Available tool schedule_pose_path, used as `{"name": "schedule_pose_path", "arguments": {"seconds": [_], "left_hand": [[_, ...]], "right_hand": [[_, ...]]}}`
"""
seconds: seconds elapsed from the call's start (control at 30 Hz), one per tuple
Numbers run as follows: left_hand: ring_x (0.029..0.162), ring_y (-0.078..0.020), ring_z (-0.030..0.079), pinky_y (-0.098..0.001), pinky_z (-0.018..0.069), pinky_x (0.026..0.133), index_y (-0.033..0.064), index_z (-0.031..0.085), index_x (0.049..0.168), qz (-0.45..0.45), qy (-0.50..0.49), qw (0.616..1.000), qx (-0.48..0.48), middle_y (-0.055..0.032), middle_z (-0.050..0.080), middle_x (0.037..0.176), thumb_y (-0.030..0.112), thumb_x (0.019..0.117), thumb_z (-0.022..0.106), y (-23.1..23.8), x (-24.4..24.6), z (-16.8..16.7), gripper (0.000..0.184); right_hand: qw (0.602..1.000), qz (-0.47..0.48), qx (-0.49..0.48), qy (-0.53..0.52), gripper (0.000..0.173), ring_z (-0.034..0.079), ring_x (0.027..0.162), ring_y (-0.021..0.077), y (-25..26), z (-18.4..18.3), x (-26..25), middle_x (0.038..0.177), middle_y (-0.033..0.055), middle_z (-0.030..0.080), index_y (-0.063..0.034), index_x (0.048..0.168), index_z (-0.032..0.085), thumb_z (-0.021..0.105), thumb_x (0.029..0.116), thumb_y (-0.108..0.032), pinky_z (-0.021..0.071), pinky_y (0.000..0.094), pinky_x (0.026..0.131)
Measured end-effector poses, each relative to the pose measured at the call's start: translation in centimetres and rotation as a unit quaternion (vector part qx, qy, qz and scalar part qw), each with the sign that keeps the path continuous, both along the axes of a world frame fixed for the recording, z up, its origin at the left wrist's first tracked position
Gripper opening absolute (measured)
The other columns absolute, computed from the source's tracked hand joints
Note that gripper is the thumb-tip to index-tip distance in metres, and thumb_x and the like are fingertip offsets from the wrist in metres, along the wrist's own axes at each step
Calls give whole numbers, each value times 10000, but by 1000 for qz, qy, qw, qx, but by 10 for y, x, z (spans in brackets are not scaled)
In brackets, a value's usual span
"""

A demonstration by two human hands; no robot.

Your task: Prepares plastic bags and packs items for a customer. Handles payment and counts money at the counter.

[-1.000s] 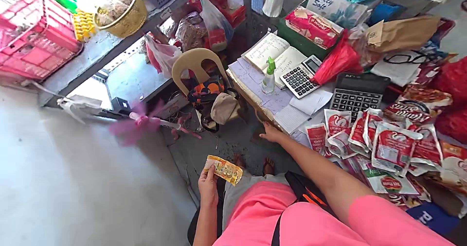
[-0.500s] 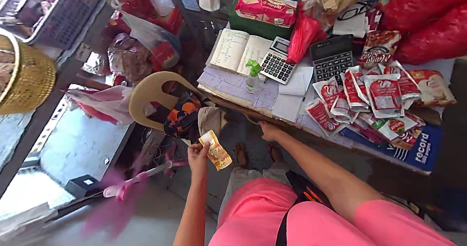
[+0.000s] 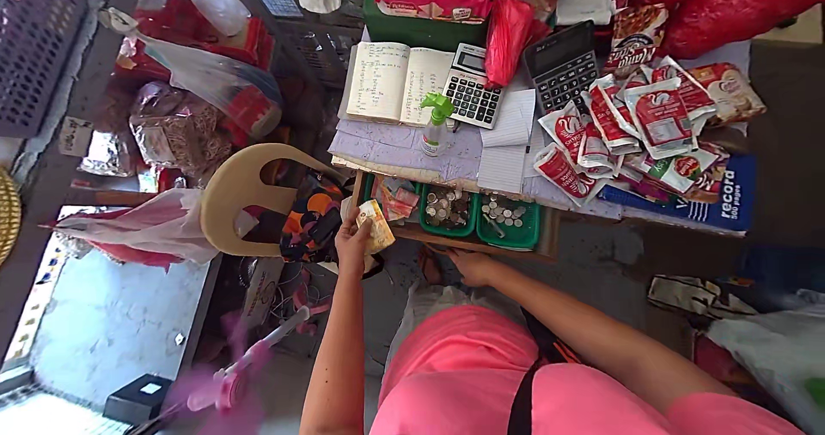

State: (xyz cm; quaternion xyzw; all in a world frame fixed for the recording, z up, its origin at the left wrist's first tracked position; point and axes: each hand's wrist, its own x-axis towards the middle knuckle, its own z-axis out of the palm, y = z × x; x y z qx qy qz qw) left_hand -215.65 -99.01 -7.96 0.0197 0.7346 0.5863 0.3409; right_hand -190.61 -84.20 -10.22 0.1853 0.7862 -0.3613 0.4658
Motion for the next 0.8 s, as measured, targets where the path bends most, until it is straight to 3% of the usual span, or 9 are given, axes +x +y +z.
{"name": "schedule_pose_path", "arguments": {"seconds": [0.1, 0.17, 0.23, 0.4, 0.5, 0.57, 0.63, 0.7, 0.8], "left_hand": [[1051, -270, 695, -428, 590, 894, 27, 488, 1486, -52, 14, 998, -20, -233, 599, 1360, 38, 927, 718, 21, -19, -6, 604], [1096, -277, 675, -450, 573, 923, 33, 539, 1437, -107, 15, 993, -43, -205, 592, 1383, 65, 939, 719, 34, -28, -8, 531], [1107, -289, 671, -481, 566, 935, 40, 594, 1379, -194, 15, 979, -66, -187, 610, 1369, 102, 948, 717, 47, -28, -8, 453], [1015, -286, 708, -481, 591, 905, 54, 616, 1361, -316, -6, 948, -48, -178, 630, 1349, 82, 935, 724, 83, 21, -18, 440], [1021, -276, 711, -475, 581, 934, 30, 623, 1345, -380, -6, 925, -12, -196, 667, 1277, 119, 952, 708, 97, 51, -23, 411], [1006, -266, 684, -468, 553, 930, 36, 673, 1261, -350, 59, 934, -41, -179, 690, 1164, 230, 979, 688, 99, 58, -23, 343], [1121, -334, 645, -494, 531, 990, -26, 642, 1227, -247, 135, 953, -111, -237, 636, 1224, 235, 1015, 621, 96, 46, -22, 337], [1236, -402, 577, -527, 479, 1054, -63, 546, 1343, -167, 160, 954, -192, -292, 556, 1344, 191, 1051, 529, 90, 21, -26, 387], [1288, -449, 546, -584, 450, 1072, -58, 487, 1425, -215, 127, 914, -321, -315, 521, 1406, 166, 1029, 544, 87, -13, -37, 458]], "right_hand": [[994, -29, -70, 73, 519, 422, 1450, 391, 8, 10, 5, 1582, 235, 410, 8, 1504, 472, 581, 1034, -183, 330, 569, 1186], [972, -147, -128, 133, 365, 613, 1260, 317, 16, 21, 11, 1354, 204, 637, -11, 1370, 621, 524, 1070, -194, 433, 501, 1118], [917, -319, -172, 167, 320, 697, 1076, 236, 21, 27, 16, 1220, 162, 700, -4, 1272, 669, 507, 1077, -200, 542, 414, 998], [723, -620, -259, 159, 447, 660, 1189, 259, 25, 34, -1, 1393, 144, 608, -59, 1455, 509, 512, 1083, -308, 570, 430, 972], [628, -729, -214, 167, 540, 706, 1029, 266, 22, 21, -23, 1255, 198, 644, 6, 1452, 407, 653, 1015, -193, 608, 414, 864], [628, -743, -141, 181, 549, 702, 950, 250, 26, 3, -30, 1150, 209, 654, 54, 1410, 414, 698, 953, -55, 608, 397, 826], [656, -730, -76, 178, 554, 681, 974, 245, 34, -9, -30, 1152, 210, 651, 55, 1405, 422, 707, 940, -44, 583, 400, 844], [674, -715, -36, 181, 524, 673, 960, 233, 40, -15, -24, 1126, 198, 655, 48, 1373, 450, 718, 939, -69, 574, 397, 838], [723, -658, -23, 211, 330, 658, 894, 198, 42, -13, -11, 1036, 166, 661, 62, 1221, 559, 697, 949, -66, 559, 367, 817]]}}
